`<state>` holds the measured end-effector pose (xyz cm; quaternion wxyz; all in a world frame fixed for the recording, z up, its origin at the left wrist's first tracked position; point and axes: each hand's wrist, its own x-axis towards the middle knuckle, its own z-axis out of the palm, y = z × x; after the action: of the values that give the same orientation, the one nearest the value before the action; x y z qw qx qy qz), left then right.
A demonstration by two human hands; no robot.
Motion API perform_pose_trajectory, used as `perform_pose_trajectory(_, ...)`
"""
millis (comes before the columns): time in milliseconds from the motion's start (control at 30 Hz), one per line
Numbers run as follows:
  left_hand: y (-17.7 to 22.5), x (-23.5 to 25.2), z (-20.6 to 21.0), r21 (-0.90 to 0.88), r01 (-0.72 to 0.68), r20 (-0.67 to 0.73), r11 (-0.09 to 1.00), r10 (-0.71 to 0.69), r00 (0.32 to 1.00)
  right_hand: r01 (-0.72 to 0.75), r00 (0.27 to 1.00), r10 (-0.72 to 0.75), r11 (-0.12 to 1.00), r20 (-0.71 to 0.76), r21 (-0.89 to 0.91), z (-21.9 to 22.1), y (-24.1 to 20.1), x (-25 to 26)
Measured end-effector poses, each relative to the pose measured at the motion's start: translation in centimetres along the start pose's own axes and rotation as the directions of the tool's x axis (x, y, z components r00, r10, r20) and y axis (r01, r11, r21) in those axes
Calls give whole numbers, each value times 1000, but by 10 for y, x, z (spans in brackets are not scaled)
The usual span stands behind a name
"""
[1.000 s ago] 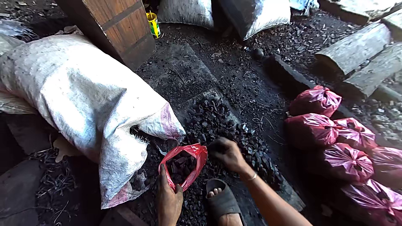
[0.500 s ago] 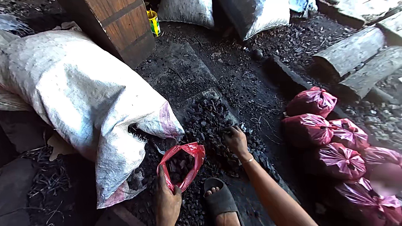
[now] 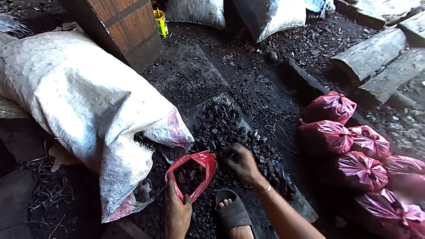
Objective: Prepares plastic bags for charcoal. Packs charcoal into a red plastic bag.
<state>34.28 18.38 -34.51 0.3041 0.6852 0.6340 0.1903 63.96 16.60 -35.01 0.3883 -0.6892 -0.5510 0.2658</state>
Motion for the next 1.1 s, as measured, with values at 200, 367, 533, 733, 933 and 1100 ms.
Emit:
perform_pose_trajectory(200, -10, -12, 7, 23, -63, -28, 998, 64, 998, 152, 965, -92, 959, 247, -238, 71, -27, -26)
perform_pose_trajectory(367, -17, -16, 6, 9, -10, 18, 1000, 10, 1000, -286, 958, 270, 866, -97, -410, -6, 53, 1)
perform_pose_trajectory(533, 0, -14, 15, 17, 0, 28, 1000, -1, 1000, -393, 911, 379, 666, -166, -634, -22, 128, 18)
perform_pose_trajectory(733, 9, -7, 4, 5, 18, 17, 1000, -18, 1000, -415, 901, 268, 757, -340, -504, -18, 122, 16)
perform_pose_trajectory(933, -1, -5, 1, -10, 0, 10, 1000, 0, 1000, 14, 1000, -14, 1000, -10, 8, 27, -7, -6)
perform_pose_trajectory(1100, -11, -12, 0, 9, -12, -4, 1000, 12, 1000, 180, 905, -132, 980, 404, -84, 131, -42, 1)
